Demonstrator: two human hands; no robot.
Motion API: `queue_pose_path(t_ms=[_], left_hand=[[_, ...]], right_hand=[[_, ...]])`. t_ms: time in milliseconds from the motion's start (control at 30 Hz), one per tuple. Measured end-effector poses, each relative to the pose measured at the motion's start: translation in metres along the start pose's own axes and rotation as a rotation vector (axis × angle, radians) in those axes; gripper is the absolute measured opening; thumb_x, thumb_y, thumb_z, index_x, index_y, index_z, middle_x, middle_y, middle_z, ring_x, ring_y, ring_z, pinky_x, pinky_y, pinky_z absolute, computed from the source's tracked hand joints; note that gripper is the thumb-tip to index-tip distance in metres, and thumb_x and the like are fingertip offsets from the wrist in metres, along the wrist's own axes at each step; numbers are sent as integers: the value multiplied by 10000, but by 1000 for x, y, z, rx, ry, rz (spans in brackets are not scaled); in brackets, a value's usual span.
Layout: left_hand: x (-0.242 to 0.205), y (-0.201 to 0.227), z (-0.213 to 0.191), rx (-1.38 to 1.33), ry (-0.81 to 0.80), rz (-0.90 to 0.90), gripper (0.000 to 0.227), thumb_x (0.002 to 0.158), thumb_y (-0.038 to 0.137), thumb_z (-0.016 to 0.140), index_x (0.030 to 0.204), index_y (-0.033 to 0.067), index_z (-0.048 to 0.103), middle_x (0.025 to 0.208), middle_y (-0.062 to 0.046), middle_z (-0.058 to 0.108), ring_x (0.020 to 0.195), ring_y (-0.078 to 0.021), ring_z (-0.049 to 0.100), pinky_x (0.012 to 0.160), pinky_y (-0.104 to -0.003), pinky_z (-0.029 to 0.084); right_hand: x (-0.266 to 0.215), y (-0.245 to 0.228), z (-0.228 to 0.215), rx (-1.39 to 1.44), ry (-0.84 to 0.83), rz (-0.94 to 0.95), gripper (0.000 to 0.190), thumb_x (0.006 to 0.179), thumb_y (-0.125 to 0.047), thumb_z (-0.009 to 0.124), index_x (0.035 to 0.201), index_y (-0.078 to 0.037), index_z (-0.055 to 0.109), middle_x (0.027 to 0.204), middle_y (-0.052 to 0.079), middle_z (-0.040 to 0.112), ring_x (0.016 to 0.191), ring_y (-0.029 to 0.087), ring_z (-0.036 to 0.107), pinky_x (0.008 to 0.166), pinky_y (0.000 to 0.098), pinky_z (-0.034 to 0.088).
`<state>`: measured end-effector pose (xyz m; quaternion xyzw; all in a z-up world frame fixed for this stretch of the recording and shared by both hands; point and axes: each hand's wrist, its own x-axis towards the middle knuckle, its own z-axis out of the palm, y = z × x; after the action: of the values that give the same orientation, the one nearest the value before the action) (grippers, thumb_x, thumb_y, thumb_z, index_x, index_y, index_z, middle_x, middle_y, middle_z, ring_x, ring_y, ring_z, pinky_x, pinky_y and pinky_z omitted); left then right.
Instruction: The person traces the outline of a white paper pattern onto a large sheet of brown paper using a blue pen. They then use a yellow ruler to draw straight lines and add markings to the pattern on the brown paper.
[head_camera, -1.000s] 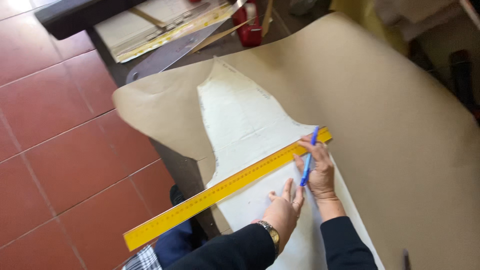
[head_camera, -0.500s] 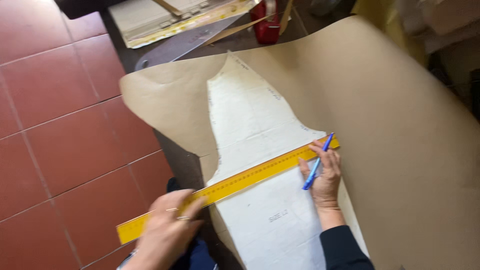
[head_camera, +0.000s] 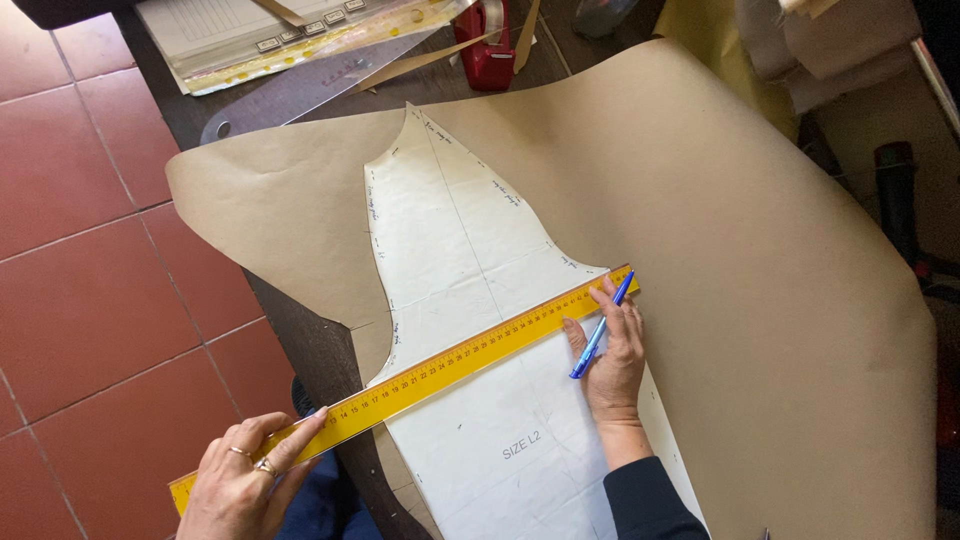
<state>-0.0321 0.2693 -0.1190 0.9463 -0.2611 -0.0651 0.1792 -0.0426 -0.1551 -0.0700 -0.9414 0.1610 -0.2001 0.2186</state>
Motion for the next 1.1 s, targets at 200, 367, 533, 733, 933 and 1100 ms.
queue_pose_path(t_ms=[200, 367, 533, 733, 933, 1100], left_hand=[[5, 9, -8, 6, 28, 1, 612, 813, 352, 649, 1383, 452, 450, 1150, -13, 575, 894, -200, 565, 744, -361, 547], [8, 17, -15, -39, 83, -9, 586, 807, 310, 671, 1356, 419, 498, 1135, 14, 579, 842, -188, 561, 712, -351, 519], [19, 36, -29, -5, 203, 58, 586, 779, 375, 707, 1335, 364, 523, 1210, -7, 549, 980, -214, 558, 805, -389, 476], [58, 102, -25, -101, 223, 419, 447, 855, 127, 613, 1297, 99, 552, 1329, -154, 527, 1166, -326, 519, 999, -468, 402], [92, 146, 1, 0, 90, 476, 465, 900, 106, 452, 1349, -6, 489, 1467, -271, 376, 1360, -400, 355, 1159, -511, 230], [104, 153, 11, 33, 130, 401, 457, 912, 103, 469, 1358, 16, 512, 1463, -259, 396, 1331, -434, 394, 1138, -541, 286]], right_hand=[[1, 2, 1, -1, -13, -2, 456, 868, -237, 699, 1266, -89, 534, 1405, 158, 521, 1267, 386, 480, 961, 441, 523], [0, -1, 1, 20, -53, 45, 464, 870, -224, 694, 1281, -105, 512, 1451, 145, 481, 1329, 396, 418, 962, 479, 507], [1, 3, 2, 2, -20, -14, 443, 875, -235, 692, 1258, -78, 532, 1424, 162, 509, 1287, 380, 474, 1008, 436, 489], [3, 1, 1, -14, 6, -91, 391, 882, -223, 696, 1213, -58, 571, 1395, 178, 535, 1194, 350, 538, 1017, 424, 451], [2, 0, 1, -15, 20, -125, 371, 889, -182, 702, 1209, -45, 574, 1384, 193, 547, 1226, 364, 533, 1049, 423, 420], [1, 1, 2, -23, 1, -116, 371, 901, -179, 703, 1217, -34, 572, 1382, 208, 550, 1247, 368, 530, 1024, 431, 449]])
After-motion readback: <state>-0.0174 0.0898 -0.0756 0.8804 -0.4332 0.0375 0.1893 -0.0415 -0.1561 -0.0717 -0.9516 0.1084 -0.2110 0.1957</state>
